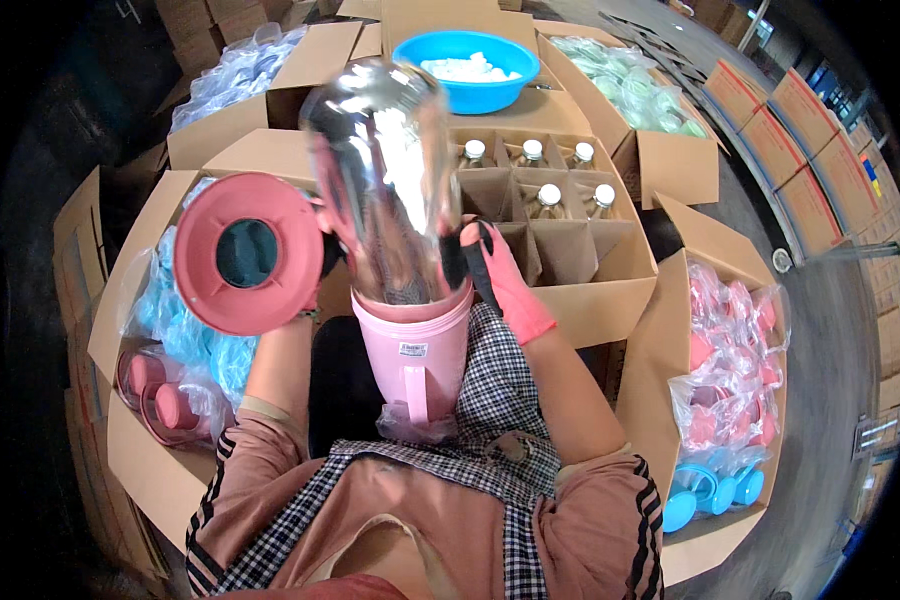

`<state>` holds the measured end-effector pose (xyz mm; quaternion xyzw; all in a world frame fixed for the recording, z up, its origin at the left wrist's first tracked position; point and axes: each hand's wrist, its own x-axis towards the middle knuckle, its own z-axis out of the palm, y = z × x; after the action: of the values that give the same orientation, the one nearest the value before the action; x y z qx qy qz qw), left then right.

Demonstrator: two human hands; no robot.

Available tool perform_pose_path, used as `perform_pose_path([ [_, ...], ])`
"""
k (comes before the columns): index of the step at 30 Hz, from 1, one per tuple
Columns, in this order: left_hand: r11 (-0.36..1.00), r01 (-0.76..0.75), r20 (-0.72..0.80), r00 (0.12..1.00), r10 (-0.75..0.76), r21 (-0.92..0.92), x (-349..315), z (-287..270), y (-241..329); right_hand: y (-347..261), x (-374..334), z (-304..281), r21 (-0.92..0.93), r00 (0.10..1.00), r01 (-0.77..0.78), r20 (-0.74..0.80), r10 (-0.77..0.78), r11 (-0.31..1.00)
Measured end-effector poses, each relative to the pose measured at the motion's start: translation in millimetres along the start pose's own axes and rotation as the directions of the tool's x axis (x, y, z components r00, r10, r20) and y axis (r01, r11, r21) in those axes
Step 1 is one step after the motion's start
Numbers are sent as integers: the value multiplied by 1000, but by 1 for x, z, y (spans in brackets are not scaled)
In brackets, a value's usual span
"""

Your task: The person assembles and packs thermos flasks into cardboard boxes. They remove the lids, insert the inner stainless steel liners, reassemble the units, place them into plastic bags, and arrange them in boxes alongside other items.

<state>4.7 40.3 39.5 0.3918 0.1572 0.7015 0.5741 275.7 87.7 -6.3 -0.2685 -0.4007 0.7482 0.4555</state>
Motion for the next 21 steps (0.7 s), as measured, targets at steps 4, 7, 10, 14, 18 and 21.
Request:
perform_pose_path([
  [4,933,127,-233,971,-48,336,-43,44,-8,-6,-1,12,-157,953,295,-18,-301,943],
  [7,975,207,-145,970,-193,85,-59,20,-10,-27,-12,42,-411,926,365,72,-370,835],
  [10,756,153,-192,918,-348,-637,-67,-2,-36,-37,-24,41,-883,964,264,234,-124,387],
  [14,561,348,179,926,-334,-752,-60,26,-36,-61,-19,49,-975,938,195,217,272,106],
  [18,731,396,136,911,-390,-556,-54,27,-34,-41,7,50,-926,823,361,261,505,-109],
  [21,773,333,67,933,-355,-540,-48,33,-29,-57,15,57,-980,796,197,159,584,-1],
])
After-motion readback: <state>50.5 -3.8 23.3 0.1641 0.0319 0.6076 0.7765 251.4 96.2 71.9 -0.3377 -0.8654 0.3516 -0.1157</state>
